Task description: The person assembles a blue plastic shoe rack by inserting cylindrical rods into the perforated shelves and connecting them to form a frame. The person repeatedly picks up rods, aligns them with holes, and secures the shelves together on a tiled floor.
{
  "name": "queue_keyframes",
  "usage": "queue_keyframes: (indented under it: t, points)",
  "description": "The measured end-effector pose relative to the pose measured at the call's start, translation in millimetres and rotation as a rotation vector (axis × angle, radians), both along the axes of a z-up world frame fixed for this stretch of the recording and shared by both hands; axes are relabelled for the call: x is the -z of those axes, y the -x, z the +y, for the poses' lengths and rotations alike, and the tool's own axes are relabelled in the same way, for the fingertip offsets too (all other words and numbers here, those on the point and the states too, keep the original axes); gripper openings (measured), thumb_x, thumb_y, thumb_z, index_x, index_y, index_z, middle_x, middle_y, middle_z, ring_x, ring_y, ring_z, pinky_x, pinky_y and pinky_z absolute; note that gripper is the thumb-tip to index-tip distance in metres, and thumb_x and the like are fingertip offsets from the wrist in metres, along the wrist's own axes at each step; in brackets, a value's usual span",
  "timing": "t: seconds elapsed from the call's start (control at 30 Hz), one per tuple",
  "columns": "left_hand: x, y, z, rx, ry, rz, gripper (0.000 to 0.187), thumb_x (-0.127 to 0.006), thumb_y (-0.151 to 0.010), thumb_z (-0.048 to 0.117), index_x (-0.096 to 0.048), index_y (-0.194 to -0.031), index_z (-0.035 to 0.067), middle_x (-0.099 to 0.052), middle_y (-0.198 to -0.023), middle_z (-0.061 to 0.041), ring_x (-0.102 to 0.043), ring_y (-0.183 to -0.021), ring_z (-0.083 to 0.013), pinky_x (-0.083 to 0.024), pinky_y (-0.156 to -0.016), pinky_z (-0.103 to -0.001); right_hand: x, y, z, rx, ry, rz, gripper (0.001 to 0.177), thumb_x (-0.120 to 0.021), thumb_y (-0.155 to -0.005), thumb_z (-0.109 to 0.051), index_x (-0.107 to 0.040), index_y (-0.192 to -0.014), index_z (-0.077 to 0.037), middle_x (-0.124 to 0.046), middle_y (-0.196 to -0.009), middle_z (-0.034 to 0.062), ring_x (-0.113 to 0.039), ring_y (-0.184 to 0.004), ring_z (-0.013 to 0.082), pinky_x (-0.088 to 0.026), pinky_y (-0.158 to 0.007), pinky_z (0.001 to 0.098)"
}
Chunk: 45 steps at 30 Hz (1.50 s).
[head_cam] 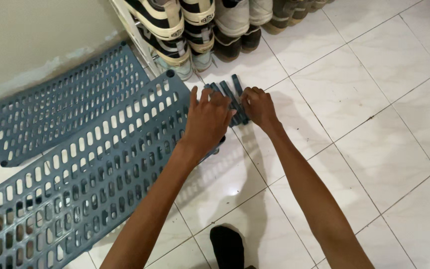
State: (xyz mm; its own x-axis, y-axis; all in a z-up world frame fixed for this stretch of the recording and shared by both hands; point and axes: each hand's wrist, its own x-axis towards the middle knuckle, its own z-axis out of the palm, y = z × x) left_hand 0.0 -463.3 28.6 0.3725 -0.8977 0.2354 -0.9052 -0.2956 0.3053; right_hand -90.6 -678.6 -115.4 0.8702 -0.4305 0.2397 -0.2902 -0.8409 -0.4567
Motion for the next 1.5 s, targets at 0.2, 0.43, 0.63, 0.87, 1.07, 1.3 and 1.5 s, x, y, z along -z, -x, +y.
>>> queue_keyframes:
  t: [0.2, 0.43, 0.63, 0.87, 1.07, 1.3, 1.5]
  points:
    - [28.9, -4.5, -18.0, 0.051, -0.015, 0.012, 0.031, -0.07, -0.091, 0.031, -0.071, -0.101, 0.002, -0.069, -0.098, -0.017, -0.064, -0.098, -0.0331, -0.047, -0.086, -0.048, 56.1, 3.3, -18.3, 0.162, 0.016, 0.199, 0.019, -0.07, -0.093, -0.019, -0.059, -0.1, -0.005, -0.069, -0.097, 0.0176, -0.069, -0.089, 0.0379, -0.054, -0.074, 0.0508]
    - [25.7, -4.3, -29.3, -0.002, -0.091, 0.029, 0.027, -0.068, -0.093, 0.03, -0.07, -0.098, 0.004, -0.069, -0.092, -0.015, -0.067, -0.091, -0.031, -0.05, -0.083, -0.047, 94.8, -0.8, -23.1, 0.246, -0.036, 0.392, 0.037, -0.067, -0.092, -0.035, -0.056, -0.109, -0.004, -0.069, -0.099, 0.0191, -0.069, -0.091, 0.0388, -0.054, -0.075, 0.0529]
    - [23.8, -3.4, -28.5, -0.02, -0.067, 0.072, 0.024, -0.066, -0.093, 0.026, -0.07, -0.098, 0.003, -0.07, -0.092, -0.016, -0.067, -0.088, -0.0318, -0.049, -0.081, -0.047, 131.8, 3.2, -28.3, 0.24, -0.101, 0.381, 0.031, -0.061, -0.098, -0.033, -0.059, -0.107, -0.004, -0.071, -0.099, 0.0189, -0.07, -0.092, 0.0395, -0.055, -0.079, 0.0523]
    - [27.3, -6.1, -23.4, -0.002, 0.127, 0.131, 0.026, -0.067, -0.091, 0.019, -0.068, -0.111, 0.001, -0.07, -0.101, -0.016, -0.065, -0.1, -0.0343, -0.049, -0.088, -0.047, 84.8, 4.3, -13.5, 0.267, -0.179, 0.189, 0.027, -0.055, -0.103, -0.026, -0.054, -0.106, 0.002, -0.065, -0.102, 0.0257, -0.066, -0.087, 0.0478, -0.052, -0.073, 0.0572]
    - [26.4, -11.3, -10.6, -0.022, 0.291, 0.137, 0.033, -0.069, -0.091, 0.012, -0.063, -0.121, -0.002, -0.064, -0.117, -0.017, -0.056, -0.118, -0.0363, -0.047, -0.102, -0.047, 4.4, -0.8, 22.0, 0.112, -0.377, -0.204, 0.012, -0.055, -0.107, -0.011, -0.053, -0.109, 0.001, -0.056, -0.081, 0.0181, -0.055, -0.069, 0.0303, -0.047, -0.066, 0.042]
    - [6.0, -27.4, 35.5, -0.124, 0.361, 0.08, 0.041, -0.07, -0.092, 0.008, -0.055, -0.13, -0.001, -0.054, -0.131, -0.018, -0.049, -0.128, -0.0391, -0.043, -0.108, -0.047, -79.1, -12.2, 75.2, -0.089, -0.343, -0.424, 0.007, -0.061, -0.097, -0.002, -0.06, -0.103, 0.001, -0.058, -0.082, 0.0098, -0.051, -0.07, 0.0148, -0.044, -0.063, 0.0311]
    - [-20.1, -54.3, 102.5, -0.211, 0.36, 0.066, 0.05, -0.07, -0.091, 0.005, -0.052, -0.137, -0.003, -0.051, -0.138, -0.02, -0.05, -0.125, -0.0372, -0.044, -0.104, -0.049, -143.7, -30.1, 114.5, -0.208, -0.269, -0.506, 0.013, -0.067, -0.095, 0.0, -0.066, -0.107, 0.002, -0.064, -0.092, 0.0097, -0.06, -0.077, 0.0151, -0.047, -0.067, 0.0299]
